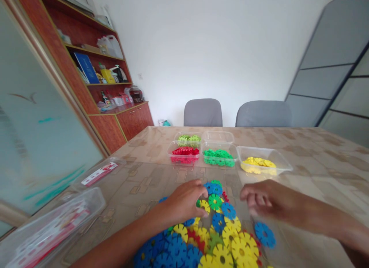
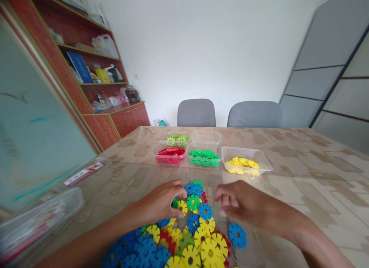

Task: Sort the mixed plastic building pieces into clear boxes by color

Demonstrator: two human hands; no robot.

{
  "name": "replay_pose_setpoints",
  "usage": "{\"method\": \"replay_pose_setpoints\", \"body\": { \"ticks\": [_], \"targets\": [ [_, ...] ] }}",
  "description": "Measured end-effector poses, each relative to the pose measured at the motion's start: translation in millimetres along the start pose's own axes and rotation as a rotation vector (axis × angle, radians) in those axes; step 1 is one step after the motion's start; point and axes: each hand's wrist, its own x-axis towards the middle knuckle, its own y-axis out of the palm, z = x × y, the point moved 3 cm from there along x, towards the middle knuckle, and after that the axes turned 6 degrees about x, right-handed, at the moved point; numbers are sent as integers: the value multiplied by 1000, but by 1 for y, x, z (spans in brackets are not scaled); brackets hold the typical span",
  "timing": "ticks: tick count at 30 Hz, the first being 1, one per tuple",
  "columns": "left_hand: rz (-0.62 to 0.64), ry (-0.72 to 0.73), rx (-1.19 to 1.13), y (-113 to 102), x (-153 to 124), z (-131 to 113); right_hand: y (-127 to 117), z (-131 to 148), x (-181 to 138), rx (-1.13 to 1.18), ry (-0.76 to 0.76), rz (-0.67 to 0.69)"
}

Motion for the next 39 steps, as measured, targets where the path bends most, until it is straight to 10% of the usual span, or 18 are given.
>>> {"method": "replay_pose_setpoints", "body": {
  "ticks": [4, 9, 17, 24, 30, 39],
  "targets": [
    [15, 5, -33, -5, -2, -2, 41, 16, -8, -53, 132, 185],
    [6, 35, -117, -7, -1, -5, 67, 5, 2, -103, 54, 79],
    [21, 52, -298, -31, -4, -12, 43, -6, 15, -17, 5, 36],
    [424, 255, -382, -31, -34, -48, 40, 2, 2, 34, 33, 224],
    [317, 310, 22, -12, -40, -59, 59, 0, 0, -285, 183, 73],
    [345, 376, 19, -10, -36, -55, 54, -3, 7, -233, 140, 12]
  ]
}}
